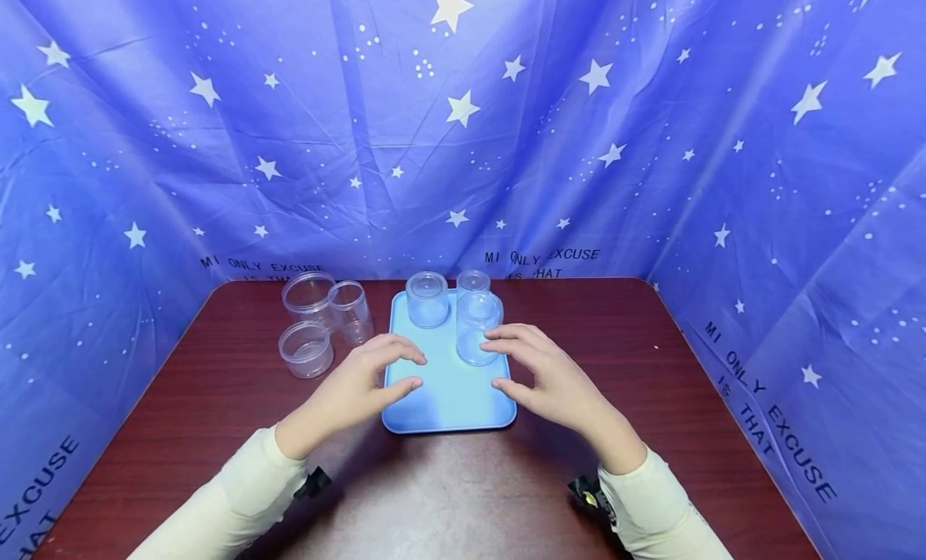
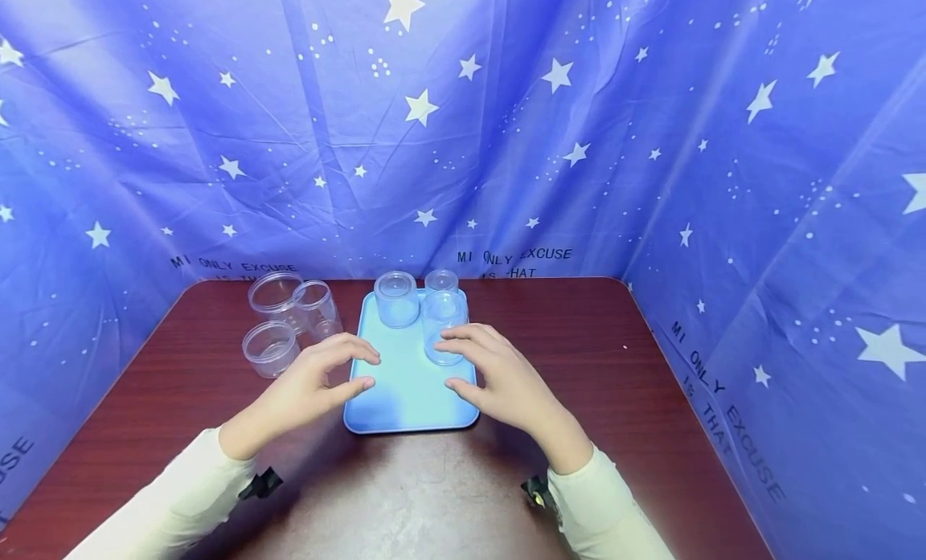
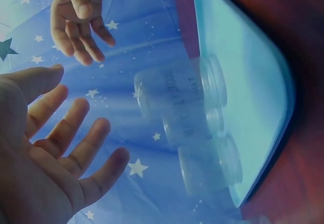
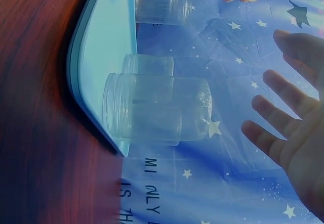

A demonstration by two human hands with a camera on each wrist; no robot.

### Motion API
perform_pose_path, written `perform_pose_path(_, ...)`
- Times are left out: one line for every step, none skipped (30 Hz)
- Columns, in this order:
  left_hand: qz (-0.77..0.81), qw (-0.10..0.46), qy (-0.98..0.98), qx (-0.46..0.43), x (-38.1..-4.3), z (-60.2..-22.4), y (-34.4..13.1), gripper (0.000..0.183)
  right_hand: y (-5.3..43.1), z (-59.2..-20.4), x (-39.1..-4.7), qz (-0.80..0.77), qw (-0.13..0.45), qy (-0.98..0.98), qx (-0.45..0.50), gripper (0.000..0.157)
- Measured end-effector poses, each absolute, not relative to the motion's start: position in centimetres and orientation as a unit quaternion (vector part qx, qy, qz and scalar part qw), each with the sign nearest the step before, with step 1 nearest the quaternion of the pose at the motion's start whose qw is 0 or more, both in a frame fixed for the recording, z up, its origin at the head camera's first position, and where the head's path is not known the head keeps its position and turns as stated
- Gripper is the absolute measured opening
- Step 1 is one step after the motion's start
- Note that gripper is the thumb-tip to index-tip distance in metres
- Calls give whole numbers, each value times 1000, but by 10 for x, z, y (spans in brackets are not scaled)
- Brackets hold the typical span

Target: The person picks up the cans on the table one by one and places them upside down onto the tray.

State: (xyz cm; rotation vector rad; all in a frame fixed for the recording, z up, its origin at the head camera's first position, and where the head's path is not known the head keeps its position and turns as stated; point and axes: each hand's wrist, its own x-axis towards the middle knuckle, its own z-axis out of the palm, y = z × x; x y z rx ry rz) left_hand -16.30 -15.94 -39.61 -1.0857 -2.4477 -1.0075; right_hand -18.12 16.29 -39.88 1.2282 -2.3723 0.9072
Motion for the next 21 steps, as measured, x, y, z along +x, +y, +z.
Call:
perform_pose_path(-342,142,-849,-376,-165,-394,-160,23,163,-399,-181,317,160,-830,430,47)
perform_pose_path(-337,143,-851,-377,-168,-391,-161,22,162,-398,-181,317,161,-830,430,47)
perform_pose_path(-330,142,-854,-375,-170,-389,-162,22,162,-398,-181,317,161,-830,430,47)
perform_pose_path(-323,142,-857,-375,-173,-386,-163,21,162,-398,-181,316,162,-830,431,46)
perform_pose_path(-316,142,-860,-374,-176,-384,-163,21,161,-398,-180,315,162,-829,432,47)
perform_pose_path(-311,139,-864,-372,-179,-381,-164,21,161,-398,-180,314,162,-829,433,46)
perform_pose_path(-305,136,-867,-369,-181,-379,-165,21,161,-398,-180,313,162,-829,434,46)
perform_pose_path(-298,134,-871,-366,-184,-377,-166,21,160,-398,-180,312,162,-829,436,46)
perform_pose_path(-293,131,-874,-364,-186,-374,-167,21,160,-398,-180,311,161,-828,437,46)
perform_pose_path(-287,129,-878,-362,-188,-372,-168,21,160,-398,-180,311,161,-829,437,47)
perform_pose_path(-283,125,-880,-360,-190,-370,-169,22,160,-398,-180,310,161,-828,438,47)
perform_pose_path(-278,122,-883,-358,-192,-367,-170,22,160,-399,-180,310,161,-829,438,47)
perform_pose_path(-273,120,-886,-356,-194,-365,-170,22,160,-399,-180,309,161,-829,438,47)
perform_pose_path(-268,117,-888,-356,-196,-363,-171,22,160,-399,-180,308,162,-829,438,47)
perform_pose_path(-263,115,-890,-355,-197,-361,-172,22,160,-399,-180,307,162,-830,437,47)
perform_pose_path(-258,113,-892,-353,-199,-359,-173,22,160,-399,-180,306,163,-829,438,48)
perform_pose_path(-254,111,-894,-353,-201,-357,-174,21,160,-399,-180,305,163,-830,438,48)
perform_pose_path(-249,110,-895,-353,-203,-355,-174,21,160,-399,-179,304,164,-830,437,48)
perform_pose_path(-245,109,-897,-352,-205,-353,-175,22,160,-399,-179,304,164,-830,438,48)
perform_pose_path(-242,107,-898,-351,-207,-351,-176,22,161,-399,-179,303,164,-830,438,48)
perform_pose_path(-239,106,-900,-350,-209,-349,-177,21,161,-399,-179,303,164,-830,438,48)
